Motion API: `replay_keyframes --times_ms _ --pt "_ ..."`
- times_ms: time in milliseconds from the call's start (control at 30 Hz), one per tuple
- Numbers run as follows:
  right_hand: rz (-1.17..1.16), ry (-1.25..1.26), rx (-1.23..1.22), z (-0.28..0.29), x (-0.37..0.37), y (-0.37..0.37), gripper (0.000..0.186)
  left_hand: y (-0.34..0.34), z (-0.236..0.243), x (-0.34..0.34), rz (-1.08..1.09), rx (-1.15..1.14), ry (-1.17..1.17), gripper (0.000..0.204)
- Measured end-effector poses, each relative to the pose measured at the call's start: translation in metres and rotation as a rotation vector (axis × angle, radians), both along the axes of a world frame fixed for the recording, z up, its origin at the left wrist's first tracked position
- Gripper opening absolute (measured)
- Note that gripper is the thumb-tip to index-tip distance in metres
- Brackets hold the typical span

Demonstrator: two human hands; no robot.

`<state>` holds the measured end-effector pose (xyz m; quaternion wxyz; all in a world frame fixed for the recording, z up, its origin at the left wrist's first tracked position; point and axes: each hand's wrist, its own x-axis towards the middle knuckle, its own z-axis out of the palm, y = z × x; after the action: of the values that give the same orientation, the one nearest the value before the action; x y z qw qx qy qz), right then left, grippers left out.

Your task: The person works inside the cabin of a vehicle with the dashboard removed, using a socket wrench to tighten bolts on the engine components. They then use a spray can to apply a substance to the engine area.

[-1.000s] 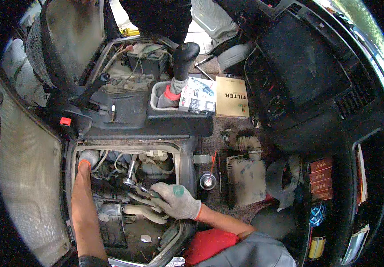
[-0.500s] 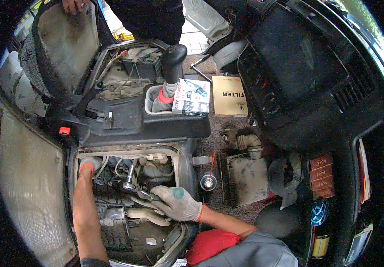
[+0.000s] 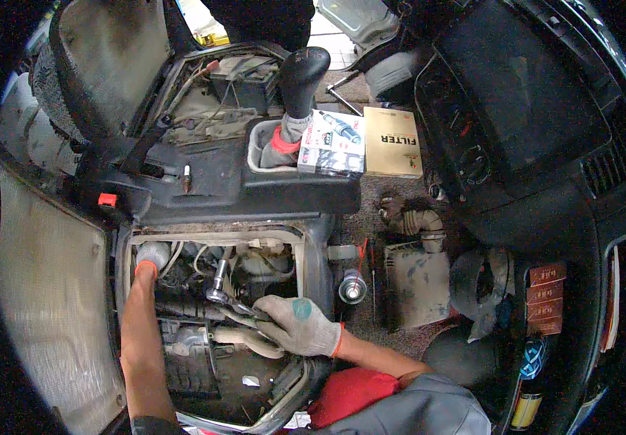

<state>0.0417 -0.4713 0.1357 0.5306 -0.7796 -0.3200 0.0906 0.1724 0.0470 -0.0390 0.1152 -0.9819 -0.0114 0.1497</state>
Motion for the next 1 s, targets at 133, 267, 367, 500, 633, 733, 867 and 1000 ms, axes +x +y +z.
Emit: replay_keyframes --times_ms 133,267,367,500,633,733,867,1000 --pt "-0.021 -0.004 0.04 -0.004 -0.001 -0.002 0.029 -0.026 0.025 0.019 0.11 0.019 0.309 0.05" --pt "-0.004 0.009 0.004 -0.003 0.001 -0.001 0.029 -0.049 0.059 0.009 0.105 -0.095 0.151 0.056" --pt "0.04 0.052 -0.029 0.002 0.0 0.0 0.029 -0.026 0.055 0.002 0.083 -0.05 0.113 0.053" --pt "0.02 0.064 -0.003 -0.003 0.0 0.0 0.03 -0.039 0.05 0.009 0.167 0.087 0.315 0.048" --pt "0.034 0.043 -0.015 -0.002 0.001 0.001 0.032 -0.023 0.037 0.001 0.066 0.076 0.208 0.046" --pt "0.012 -0.005 0.044 0.001 0.001 0.004 0.03 -0.023 0.042 0.003 0.111 0.038 0.268 0.047" --pt "-0.003 0.01 -0.002 -0.002 -0.001 -0.002 0.031 -0.046 0.062 0.005 0.24 -0.01 0.266 0.049" --pt "0.032 0.07 -0.032 0.004 -0.003 -0.001 0.029 -0.026 0.045 0.0 0.245 0.0 0.246 0.049"
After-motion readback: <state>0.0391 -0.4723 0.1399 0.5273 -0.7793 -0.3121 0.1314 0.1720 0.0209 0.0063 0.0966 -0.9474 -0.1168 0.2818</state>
